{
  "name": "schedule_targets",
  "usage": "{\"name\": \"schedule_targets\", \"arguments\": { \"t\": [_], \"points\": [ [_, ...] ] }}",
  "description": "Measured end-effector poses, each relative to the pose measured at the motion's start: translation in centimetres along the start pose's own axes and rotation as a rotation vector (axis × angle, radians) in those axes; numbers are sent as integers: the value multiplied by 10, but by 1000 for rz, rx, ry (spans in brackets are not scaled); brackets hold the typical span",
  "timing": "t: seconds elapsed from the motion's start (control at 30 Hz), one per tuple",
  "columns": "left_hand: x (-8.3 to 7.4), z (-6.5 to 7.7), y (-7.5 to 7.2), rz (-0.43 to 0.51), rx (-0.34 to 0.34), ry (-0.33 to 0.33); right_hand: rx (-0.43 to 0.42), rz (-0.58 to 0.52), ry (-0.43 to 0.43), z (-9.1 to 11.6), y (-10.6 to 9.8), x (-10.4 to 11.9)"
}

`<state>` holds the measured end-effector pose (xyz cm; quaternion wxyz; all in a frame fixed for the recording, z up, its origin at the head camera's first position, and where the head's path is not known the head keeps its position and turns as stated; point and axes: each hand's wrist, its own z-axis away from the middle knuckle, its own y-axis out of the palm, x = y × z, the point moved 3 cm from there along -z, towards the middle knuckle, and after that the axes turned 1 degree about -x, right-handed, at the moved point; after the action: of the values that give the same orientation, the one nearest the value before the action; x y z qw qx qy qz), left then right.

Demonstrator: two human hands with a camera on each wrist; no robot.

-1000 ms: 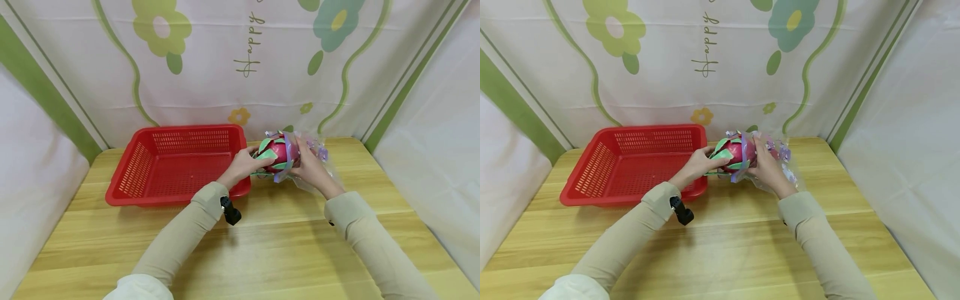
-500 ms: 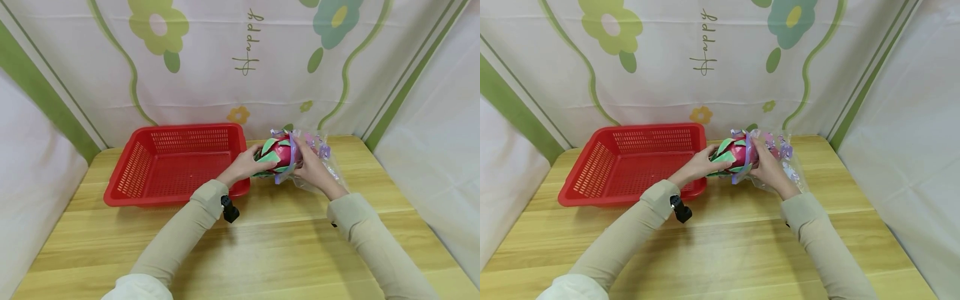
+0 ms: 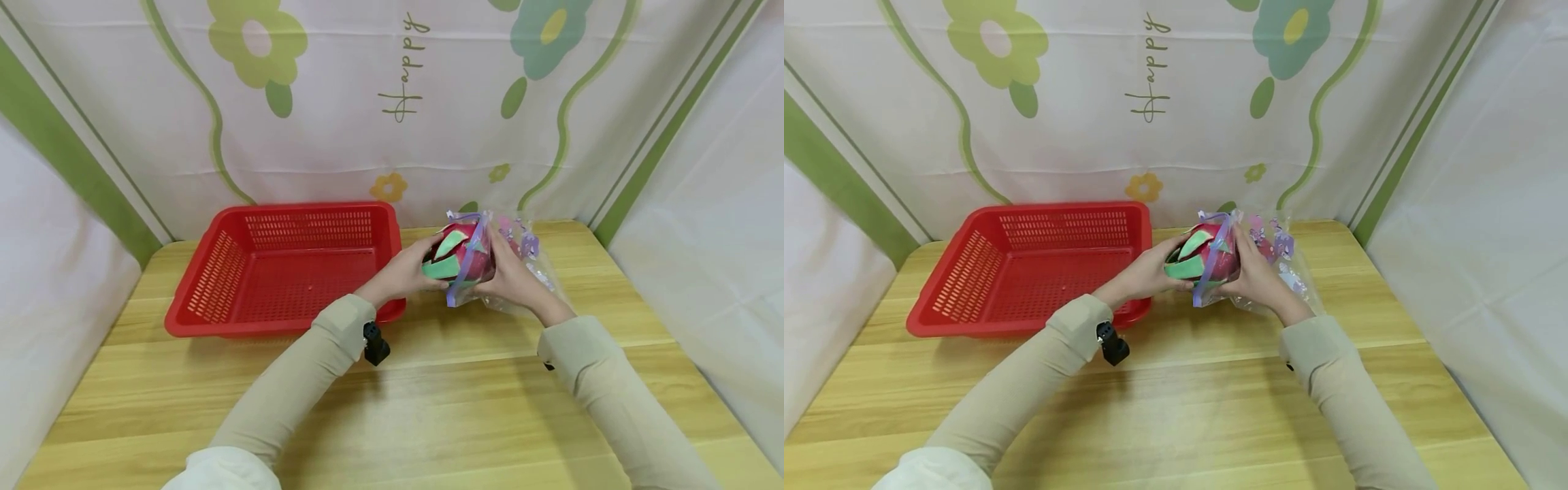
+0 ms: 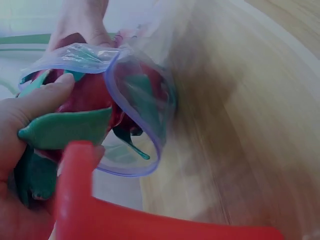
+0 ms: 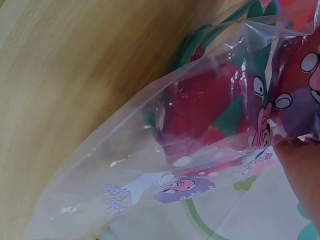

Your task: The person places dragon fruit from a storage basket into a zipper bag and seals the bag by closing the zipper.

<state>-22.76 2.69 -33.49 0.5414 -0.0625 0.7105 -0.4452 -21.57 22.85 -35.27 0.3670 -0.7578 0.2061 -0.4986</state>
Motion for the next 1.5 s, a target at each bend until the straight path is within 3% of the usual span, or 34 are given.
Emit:
{"name": "schedule_targets", "arguments": {
  "t": [0.13,0.27,0.37,0.5,0.63,0.8,0.9,1.0,1.1,1.33,1.5],
  "points": [
    [-1,1,1,-105,-13,74,-22,-43,-44,-1,0,1],
    [-2,1,2,-162,-26,92,-35,-63,-7,-3,-1,2],
    [-1,0,4,-126,-38,49,-56,-63,5,-4,-3,3],
    [2,-1,4,-41,-41,-57,-71,-73,3,-5,-5,3],
    [3,-2,1,-3,29,-123,-70,-97,14,-5,-5,2],
    [1,-1,-3,-16,102,-86,-60,-79,6,-3,-5,2],
    [0,-1,-3,-39,89,-43,-58,-51,-11,-1,-5,2],
    [0,-1,-2,-34,67,-40,-59,-35,-34,0,-5,2],
    [2,-3,0,52,37,-85,-78,-15,-58,0,-6,4],
    [7,-4,-1,457,-70,-268,-144,34,-100,-1,-12,5],
    [10,-1,-3,542,-85,-309,-127,39,-65,-2,-14,-1]
  ]
}}
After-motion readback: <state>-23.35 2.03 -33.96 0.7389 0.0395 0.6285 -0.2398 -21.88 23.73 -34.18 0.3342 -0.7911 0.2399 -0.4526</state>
